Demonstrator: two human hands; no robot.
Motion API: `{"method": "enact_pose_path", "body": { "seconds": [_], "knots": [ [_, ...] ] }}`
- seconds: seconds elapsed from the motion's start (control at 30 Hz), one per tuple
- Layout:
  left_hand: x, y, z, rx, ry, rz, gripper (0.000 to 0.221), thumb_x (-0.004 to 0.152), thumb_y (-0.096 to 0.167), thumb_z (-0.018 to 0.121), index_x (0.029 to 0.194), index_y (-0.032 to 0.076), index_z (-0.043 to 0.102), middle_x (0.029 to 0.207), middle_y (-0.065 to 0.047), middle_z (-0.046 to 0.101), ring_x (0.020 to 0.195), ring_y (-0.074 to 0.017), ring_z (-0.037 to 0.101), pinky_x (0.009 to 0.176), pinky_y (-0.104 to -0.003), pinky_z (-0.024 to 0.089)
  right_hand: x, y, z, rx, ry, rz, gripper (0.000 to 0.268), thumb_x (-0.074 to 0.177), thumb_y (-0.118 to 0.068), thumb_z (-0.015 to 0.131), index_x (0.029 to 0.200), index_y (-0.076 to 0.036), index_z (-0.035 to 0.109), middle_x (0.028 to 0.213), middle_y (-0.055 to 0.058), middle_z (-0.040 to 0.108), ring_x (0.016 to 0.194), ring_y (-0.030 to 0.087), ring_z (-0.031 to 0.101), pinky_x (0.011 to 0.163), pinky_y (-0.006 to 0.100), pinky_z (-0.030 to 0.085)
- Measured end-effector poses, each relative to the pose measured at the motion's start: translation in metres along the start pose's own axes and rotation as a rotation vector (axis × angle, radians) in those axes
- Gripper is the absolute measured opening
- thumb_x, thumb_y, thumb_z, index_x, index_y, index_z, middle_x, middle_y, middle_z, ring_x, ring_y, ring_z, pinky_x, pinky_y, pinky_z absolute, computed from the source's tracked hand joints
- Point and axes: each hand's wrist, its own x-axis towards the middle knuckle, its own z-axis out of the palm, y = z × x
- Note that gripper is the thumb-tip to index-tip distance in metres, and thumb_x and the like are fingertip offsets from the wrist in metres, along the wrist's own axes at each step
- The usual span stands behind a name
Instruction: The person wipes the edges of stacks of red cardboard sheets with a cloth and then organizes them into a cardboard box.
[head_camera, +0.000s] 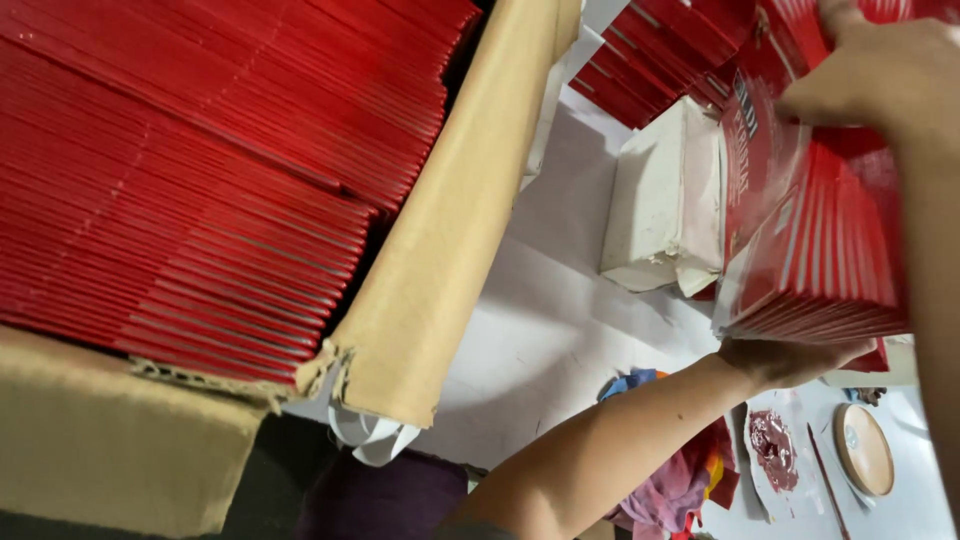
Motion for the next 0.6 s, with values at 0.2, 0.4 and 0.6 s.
{"method": "enact_pose_path", "body": {
  "seconds": [0.2,0.4,0.6],
  "knots": [
    [-0.017,0.028,-0.022,-0.045,0.07,-0.089,0.062,0.103,0.06,0.041,0.149,0.021,0.057,0.15,-0.007,0.063,0.134,-0.0292,0.061,0.113,-0.045,0.047,-0.024,-0.02,-0.014,0.074,-0.095,0.018,0.124,0.074,-0.043,0.079,0.176,-0.034,0.01,0.126,0.037,0.064,0.117,0.05,0.061,0.1,0.051,0.049],
    [-0.047,0.035,-0.03,-0.043,0.154,-0.015,0.068,0.105,0.074,0.038,0.14,0.021,0.063,0.138,-0.004,0.071,0.127,-0.0237,0.064,0.115,-0.04,0.047,-0.026,-0.019,-0.002,0.105,-0.19,0.12,0.124,0.076,-0.046,0.077,0.177,-0.033,0.007,0.126,0.035,0.068,0.115,0.048,0.066,0.098,0.054,0.051],
    [-0.064,0.042,-0.047,0.229,0.224,-0.131,0.084,0.09,0.078,0.046,0.145,0.016,0.061,0.145,-0.016,0.061,0.139,-0.0348,0.053,0.118,-0.049,0.038,-0.008,-0.004,0.024,0.151,-0.175,0.073,0.128,0.075,-0.051,0.077,0.177,-0.026,0.004,0.127,0.037,0.065,0.116,0.05,0.065,0.097,0.053,0.052]
  ]
}}
